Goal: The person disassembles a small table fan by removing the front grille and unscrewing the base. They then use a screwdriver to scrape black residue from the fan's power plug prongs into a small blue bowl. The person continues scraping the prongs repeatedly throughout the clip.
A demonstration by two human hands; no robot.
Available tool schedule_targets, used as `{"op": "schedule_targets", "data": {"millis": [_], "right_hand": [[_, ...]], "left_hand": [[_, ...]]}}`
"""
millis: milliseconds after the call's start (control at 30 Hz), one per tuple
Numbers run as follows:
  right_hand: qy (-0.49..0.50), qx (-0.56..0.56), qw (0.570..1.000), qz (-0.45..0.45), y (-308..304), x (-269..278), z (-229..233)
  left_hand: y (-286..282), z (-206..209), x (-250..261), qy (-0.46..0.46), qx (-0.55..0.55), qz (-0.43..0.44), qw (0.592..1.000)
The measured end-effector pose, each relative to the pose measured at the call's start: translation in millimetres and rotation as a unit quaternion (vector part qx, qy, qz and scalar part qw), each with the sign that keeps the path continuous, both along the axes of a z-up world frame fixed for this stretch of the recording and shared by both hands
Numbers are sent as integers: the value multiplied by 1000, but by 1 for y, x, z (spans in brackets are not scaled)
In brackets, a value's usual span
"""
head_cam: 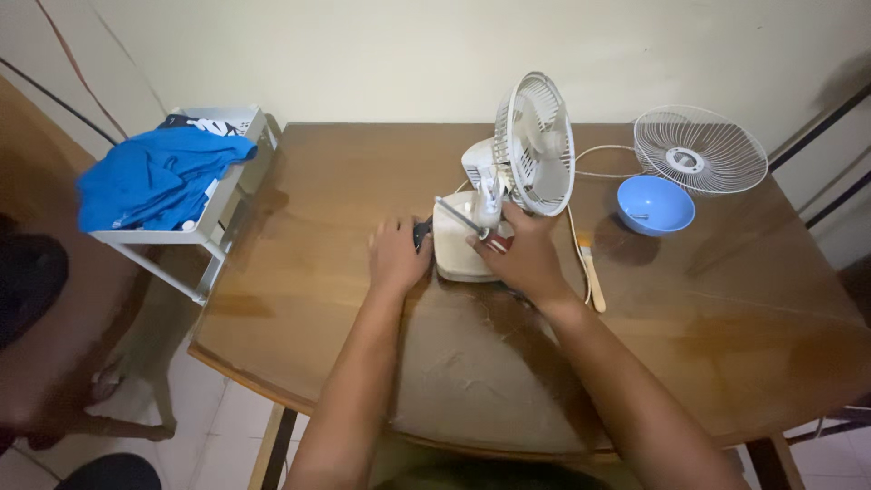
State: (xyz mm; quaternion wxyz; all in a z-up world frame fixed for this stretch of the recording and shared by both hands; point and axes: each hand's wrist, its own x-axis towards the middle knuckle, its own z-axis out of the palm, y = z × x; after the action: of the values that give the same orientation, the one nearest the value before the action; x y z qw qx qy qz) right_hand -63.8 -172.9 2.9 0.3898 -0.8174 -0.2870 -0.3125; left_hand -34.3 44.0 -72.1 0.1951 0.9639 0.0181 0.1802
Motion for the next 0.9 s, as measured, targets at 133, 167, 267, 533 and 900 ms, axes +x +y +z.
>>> {"op": "schedule_targets", "data": {"millis": [133, 167, 267, 533, 900], "right_hand": [[164, 77, 982, 44, 2, 2, -1], [129, 48, 990, 24, 2, 2, -1], [122, 79, 989, 11, 4, 2, -4], [121, 103, 987, 26, -2, 7, -8], [160, 119, 980, 22, 6, -4, -7]], "left_hand": [[-4, 5, 0, 34, -10, 15, 999], [-6, 6, 1, 43, -1, 23, 999], [-5, 7, -2, 11, -4, 21, 1000], [-3, 2, 5, 51, 10, 29, 998], [-1, 13, -11, 19, -81, 14, 996]]}}
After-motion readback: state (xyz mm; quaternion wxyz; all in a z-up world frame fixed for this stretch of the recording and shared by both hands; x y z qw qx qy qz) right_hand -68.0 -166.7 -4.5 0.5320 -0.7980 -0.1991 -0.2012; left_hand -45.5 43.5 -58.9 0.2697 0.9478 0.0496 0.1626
